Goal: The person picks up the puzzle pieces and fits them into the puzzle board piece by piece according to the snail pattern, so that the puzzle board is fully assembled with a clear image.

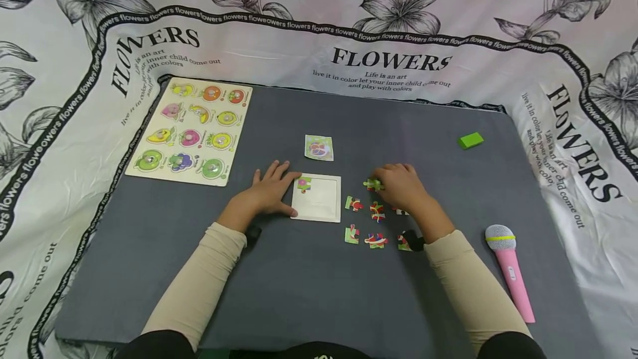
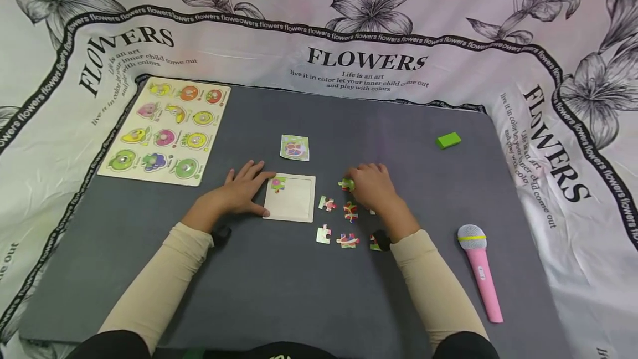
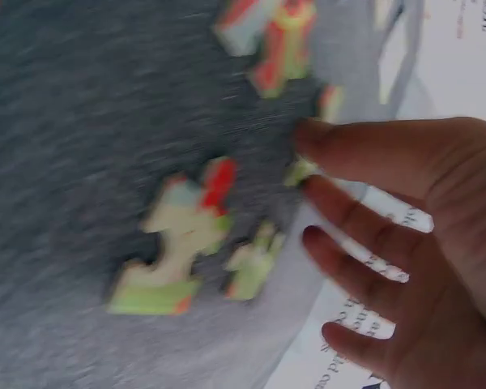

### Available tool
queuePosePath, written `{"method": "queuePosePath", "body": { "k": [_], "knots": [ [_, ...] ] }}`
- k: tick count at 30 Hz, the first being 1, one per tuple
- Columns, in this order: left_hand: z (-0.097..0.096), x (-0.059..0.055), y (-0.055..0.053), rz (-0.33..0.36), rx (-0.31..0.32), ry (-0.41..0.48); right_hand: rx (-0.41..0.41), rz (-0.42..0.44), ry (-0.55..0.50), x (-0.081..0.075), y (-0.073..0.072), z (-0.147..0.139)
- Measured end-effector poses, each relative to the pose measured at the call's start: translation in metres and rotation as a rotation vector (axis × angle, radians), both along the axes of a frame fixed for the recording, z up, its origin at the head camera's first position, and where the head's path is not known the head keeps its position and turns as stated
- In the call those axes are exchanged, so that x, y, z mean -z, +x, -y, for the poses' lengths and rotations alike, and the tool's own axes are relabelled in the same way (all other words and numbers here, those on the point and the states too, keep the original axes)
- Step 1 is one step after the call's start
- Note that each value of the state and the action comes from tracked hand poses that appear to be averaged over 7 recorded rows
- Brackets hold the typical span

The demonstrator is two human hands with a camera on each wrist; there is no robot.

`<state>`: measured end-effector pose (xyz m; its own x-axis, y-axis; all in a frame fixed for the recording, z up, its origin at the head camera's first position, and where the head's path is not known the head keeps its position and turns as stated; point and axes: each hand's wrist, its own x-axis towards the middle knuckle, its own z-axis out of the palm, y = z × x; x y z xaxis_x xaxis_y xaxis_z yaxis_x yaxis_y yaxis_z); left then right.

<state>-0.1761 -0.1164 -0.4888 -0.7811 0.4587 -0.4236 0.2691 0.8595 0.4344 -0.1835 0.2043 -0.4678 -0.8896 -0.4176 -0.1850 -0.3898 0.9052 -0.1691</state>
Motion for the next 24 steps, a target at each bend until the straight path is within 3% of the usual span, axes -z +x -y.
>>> {"method": "queuePosePath", "body": {
  "k": [6,11,15,24],
  "knots": [
    [0.006,-0.001,0.0,-0.002,0.001,0.003,-0.046,-0.028,-0.044,0.002,-0.003,0.013],
    [0.003,0.001,-0.001,0.008,0.009,-0.01,-0.179,-0.044,-0.149,0.003,-0.003,0.048],
    [0.001,0.002,-0.001,0.014,0.006,-0.019,-0.269,-0.075,-0.152,0.009,-0.003,0.079],
    [0.002,-0.001,-0.002,0.014,-0.007,-0.027,-0.283,-0.13,-0.094,0.022,-0.004,0.1]
  ]
}}
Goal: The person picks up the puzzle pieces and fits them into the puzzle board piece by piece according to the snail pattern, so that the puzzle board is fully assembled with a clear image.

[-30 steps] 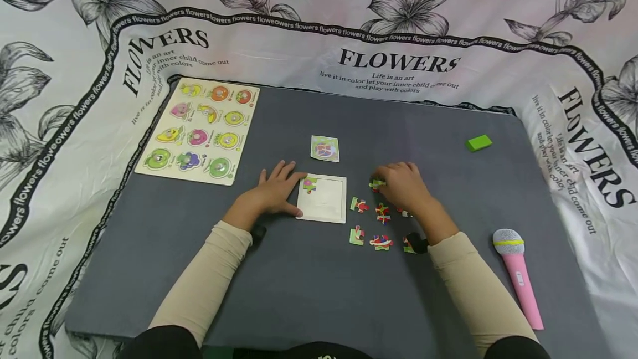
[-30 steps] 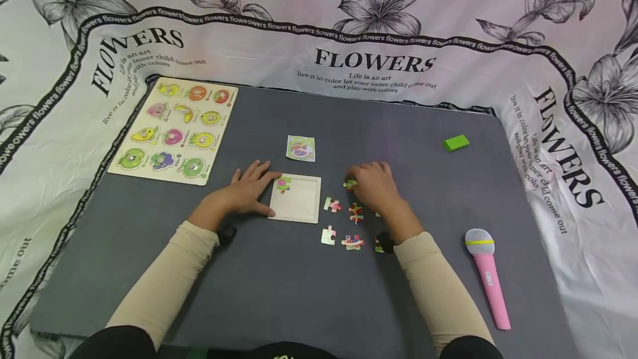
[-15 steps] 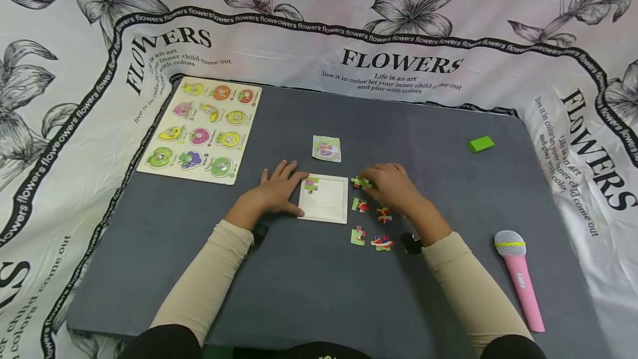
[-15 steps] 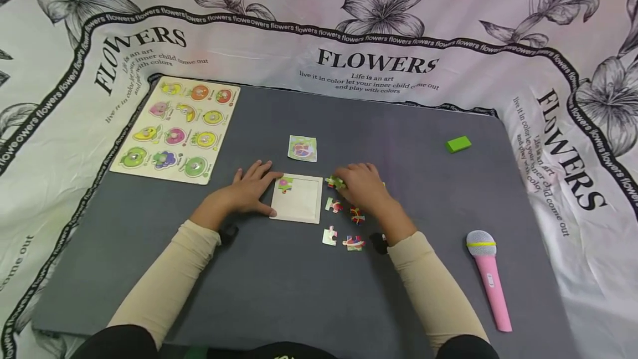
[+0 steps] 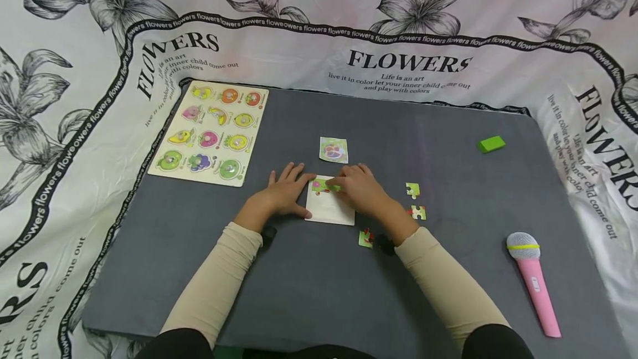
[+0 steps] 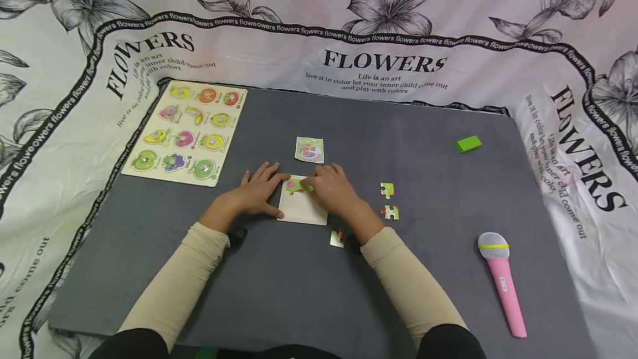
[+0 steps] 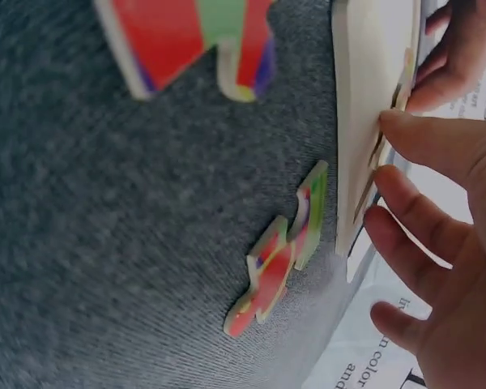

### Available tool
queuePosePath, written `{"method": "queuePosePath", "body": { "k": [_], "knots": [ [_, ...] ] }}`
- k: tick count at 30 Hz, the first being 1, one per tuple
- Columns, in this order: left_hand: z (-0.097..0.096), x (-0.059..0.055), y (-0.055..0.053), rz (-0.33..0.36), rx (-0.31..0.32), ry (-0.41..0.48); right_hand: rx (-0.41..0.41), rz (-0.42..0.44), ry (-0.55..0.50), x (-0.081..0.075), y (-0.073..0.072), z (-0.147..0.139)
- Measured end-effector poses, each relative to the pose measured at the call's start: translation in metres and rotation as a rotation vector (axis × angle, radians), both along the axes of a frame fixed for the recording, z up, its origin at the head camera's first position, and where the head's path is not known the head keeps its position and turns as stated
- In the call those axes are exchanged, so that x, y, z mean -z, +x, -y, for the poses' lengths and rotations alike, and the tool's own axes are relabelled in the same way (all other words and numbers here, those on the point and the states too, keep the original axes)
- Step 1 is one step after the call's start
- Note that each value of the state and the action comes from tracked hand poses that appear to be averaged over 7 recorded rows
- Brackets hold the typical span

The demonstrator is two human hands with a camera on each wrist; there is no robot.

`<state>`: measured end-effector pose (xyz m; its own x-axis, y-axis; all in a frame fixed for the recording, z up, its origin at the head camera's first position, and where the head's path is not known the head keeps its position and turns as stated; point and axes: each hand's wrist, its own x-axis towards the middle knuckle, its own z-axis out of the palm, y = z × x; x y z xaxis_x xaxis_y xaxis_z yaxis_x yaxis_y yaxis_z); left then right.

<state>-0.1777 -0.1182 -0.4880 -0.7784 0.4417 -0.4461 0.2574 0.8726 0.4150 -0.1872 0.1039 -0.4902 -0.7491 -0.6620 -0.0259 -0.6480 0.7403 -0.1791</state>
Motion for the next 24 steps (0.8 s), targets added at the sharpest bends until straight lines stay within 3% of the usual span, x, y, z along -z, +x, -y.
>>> {"method": "queuePosePath", "body": {
  "k": [6,10,15,18,24],
  "knots": [
    [-0.01,-0.006,-0.006,-0.007,0.017,-0.005,-0.01,-0.128,0.158,-0.01,0.004,-0.001],
    [-0.012,-0.006,-0.004,0.0,0.009,0.025,-0.02,-0.07,0.242,-0.018,0.006,0.002],
    [-0.004,0.0,0.007,0.019,-0.025,0.024,0.015,0.092,0.082,-0.023,0.004,-0.008],
    [0.0,0.001,0.01,0.007,-0.035,0.043,0.094,0.089,0.0,-0.024,0.0,-0.033],
    [-0.006,-0.003,0.007,-0.019,-0.008,0.07,0.279,0.093,0.002,-0.029,0.002,-0.112]
  ]
}}
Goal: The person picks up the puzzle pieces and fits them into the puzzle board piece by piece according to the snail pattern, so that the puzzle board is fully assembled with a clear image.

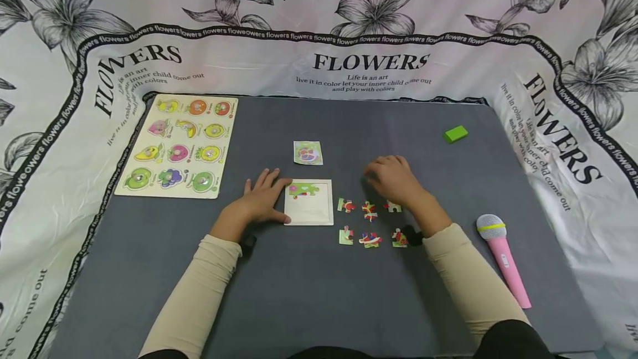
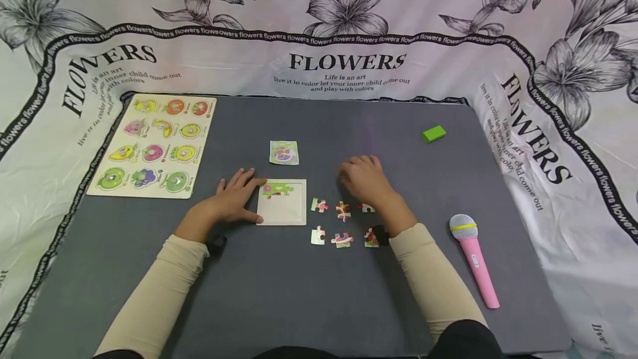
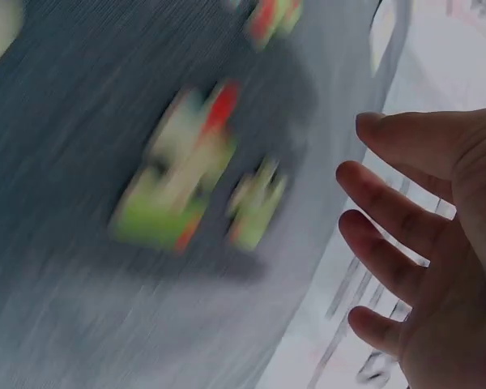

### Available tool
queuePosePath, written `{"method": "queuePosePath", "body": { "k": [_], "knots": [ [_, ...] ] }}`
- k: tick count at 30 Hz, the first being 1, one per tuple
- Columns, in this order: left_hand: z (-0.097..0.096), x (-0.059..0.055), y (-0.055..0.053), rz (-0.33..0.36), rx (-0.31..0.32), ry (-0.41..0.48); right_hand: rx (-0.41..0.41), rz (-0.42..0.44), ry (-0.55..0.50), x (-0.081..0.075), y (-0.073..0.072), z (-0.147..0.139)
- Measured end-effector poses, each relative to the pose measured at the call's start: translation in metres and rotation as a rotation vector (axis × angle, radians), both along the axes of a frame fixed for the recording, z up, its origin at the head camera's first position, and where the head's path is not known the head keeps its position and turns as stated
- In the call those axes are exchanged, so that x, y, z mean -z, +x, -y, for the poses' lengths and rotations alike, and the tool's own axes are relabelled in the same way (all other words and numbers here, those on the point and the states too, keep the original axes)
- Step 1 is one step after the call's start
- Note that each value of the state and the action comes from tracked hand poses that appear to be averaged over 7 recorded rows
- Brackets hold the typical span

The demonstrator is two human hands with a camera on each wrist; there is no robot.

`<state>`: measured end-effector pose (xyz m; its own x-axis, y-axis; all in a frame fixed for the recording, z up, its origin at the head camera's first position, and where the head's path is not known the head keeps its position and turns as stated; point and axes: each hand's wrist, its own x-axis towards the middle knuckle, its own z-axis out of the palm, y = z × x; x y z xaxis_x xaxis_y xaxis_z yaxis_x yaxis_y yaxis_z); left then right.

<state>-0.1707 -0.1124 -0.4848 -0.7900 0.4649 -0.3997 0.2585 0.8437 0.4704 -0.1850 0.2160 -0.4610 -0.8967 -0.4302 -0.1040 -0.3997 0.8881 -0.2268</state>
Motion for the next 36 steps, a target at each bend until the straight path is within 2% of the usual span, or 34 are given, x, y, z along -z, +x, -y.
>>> {"method": "queuePosePath", "body": {
  "k": [3,9,15,23,29,36],
  "knots": [
    [0.0,-0.001,-0.001,0.001,0.001,0.003,0.031,0.014,-0.001,0.002,0.004,-0.022],
    [0.001,0.0,-0.001,0.008,0.002,-0.007,0.037,0.047,0.032,0.011,0.009,-0.041],
    [0.001,0.0,-0.001,0.019,0.0,-0.012,0.033,0.01,0.013,0.017,0.011,-0.043],
    [0.006,0.001,-0.002,0.032,-0.001,-0.028,0.006,-0.032,0.045,0.019,0.009,-0.036],
    [0.002,0.003,-0.007,0.03,0.011,-0.035,-0.055,-0.086,-0.006,0.009,0.008,-0.013],
    [0.002,0.002,-0.006,0.035,0.005,-0.06,-0.229,-0.124,-0.055,0.009,0.002,0.046]
  ]
}}
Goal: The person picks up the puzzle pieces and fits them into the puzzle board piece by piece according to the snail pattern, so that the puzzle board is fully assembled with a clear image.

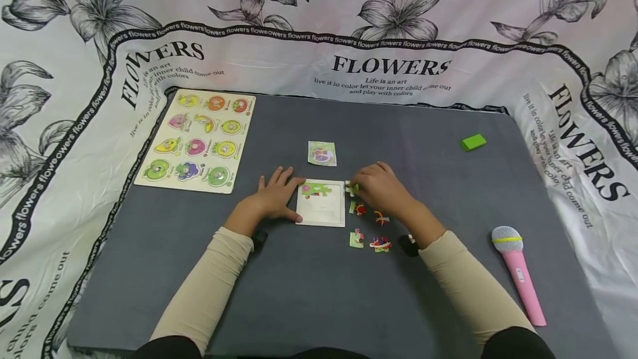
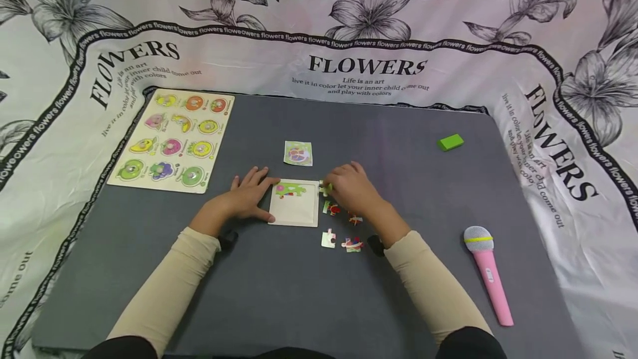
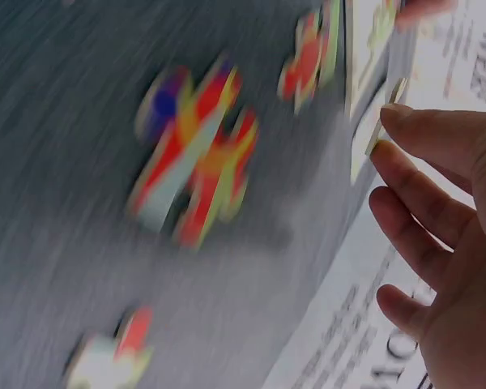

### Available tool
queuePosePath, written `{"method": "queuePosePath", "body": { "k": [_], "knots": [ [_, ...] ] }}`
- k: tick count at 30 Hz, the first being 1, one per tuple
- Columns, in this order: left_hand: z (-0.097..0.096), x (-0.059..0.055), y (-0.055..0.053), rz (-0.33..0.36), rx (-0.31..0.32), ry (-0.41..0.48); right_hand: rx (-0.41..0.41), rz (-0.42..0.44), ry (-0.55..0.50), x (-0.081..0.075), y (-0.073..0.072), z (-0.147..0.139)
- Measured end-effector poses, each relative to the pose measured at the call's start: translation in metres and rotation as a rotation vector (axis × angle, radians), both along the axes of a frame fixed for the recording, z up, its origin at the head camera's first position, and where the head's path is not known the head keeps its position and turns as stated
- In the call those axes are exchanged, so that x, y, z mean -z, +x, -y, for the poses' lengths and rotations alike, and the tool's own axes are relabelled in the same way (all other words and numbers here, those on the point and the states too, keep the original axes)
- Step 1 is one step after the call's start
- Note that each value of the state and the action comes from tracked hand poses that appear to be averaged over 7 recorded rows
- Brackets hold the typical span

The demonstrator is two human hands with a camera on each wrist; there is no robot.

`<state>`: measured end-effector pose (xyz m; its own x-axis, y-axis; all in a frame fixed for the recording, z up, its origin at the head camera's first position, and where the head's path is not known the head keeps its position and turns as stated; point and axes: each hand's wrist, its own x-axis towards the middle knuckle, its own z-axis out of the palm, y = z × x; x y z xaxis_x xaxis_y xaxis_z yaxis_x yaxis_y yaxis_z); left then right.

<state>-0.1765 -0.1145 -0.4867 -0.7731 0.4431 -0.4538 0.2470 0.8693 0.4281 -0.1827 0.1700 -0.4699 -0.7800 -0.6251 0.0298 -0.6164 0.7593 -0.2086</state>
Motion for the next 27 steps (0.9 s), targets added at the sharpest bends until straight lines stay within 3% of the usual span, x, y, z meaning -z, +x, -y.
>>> {"method": "queuePosePath", "body": {
  "k": [6,18,24,27],
  "knots": [
    [-0.006,0.002,0.002,0.001,0.006,-0.001,-0.032,0.018,0.012,0.011,0.004,0.024],
    [-0.011,0.001,0.0,0.01,0.013,0.004,0.04,-0.043,0.059,0.016,0.014,0.033],
    [-0.008,0.0,0.002,0.016,0.003,0.019,0.046,0.13,0.047,0.004,0.01,0.03],
    [-0.003,0.001,0.0,0.006,-0.005,0.018,0.047,0.168,0.016,0.0,0.007,0.022]
  ]
}}
